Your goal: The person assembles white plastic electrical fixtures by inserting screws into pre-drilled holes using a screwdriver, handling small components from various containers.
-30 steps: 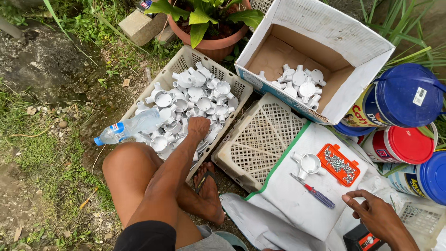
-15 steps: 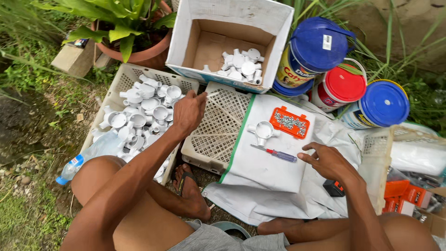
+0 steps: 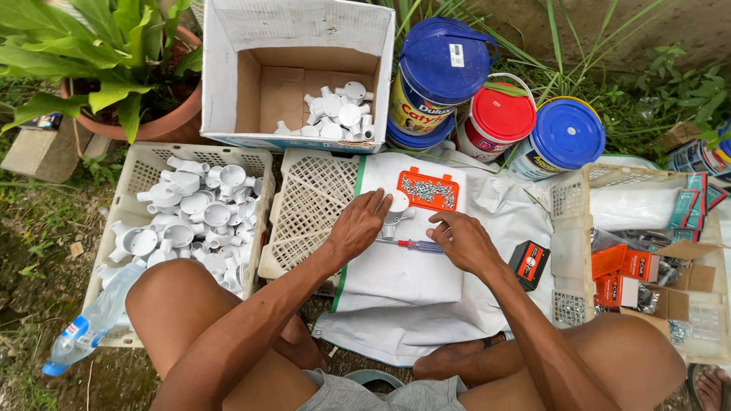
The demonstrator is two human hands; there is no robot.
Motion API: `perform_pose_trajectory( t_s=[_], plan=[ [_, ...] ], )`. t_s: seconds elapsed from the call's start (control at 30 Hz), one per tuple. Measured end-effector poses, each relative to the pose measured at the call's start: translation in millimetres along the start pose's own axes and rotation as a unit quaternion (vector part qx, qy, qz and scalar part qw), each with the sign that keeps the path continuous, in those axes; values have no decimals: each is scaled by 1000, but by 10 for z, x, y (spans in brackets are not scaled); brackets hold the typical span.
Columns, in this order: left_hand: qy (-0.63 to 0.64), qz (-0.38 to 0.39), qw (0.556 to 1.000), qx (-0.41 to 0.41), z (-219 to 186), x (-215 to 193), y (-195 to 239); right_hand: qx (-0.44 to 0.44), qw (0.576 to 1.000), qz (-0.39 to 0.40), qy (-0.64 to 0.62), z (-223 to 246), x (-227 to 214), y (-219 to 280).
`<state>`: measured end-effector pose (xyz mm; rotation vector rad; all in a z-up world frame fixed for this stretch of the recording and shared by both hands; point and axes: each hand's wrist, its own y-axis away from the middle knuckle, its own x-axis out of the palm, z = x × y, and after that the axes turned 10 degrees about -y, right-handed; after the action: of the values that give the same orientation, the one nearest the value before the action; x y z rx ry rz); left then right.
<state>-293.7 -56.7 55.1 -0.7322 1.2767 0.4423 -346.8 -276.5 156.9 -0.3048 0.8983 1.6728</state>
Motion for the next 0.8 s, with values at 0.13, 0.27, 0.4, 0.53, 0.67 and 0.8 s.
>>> perform_pose_trajectory(
  t_s=[0.13,0.27,0.4,0.53,0.67,0.8],
  plan=[
    [-41,23,997,54,42,146,14,-2,1000,10,25,0,-23,-12],
    [40,46,997,44,86,119,45,-3,999,22,33,10,-40,7],
    [150,30,988,-23,103,-63,90,-18,999,15,28,-54,31,-66],
    [202,32,978,-48,99,-116,88,-40,999,8,11,-44,161,-180],
    [324,36,939,-107,131,-7,80,-88,996,-22,-16,-100,304,-320],
    [419,66,893,-149,196,-63,-21,-105,994,-25,22,-131,383,-401]
  ],
)
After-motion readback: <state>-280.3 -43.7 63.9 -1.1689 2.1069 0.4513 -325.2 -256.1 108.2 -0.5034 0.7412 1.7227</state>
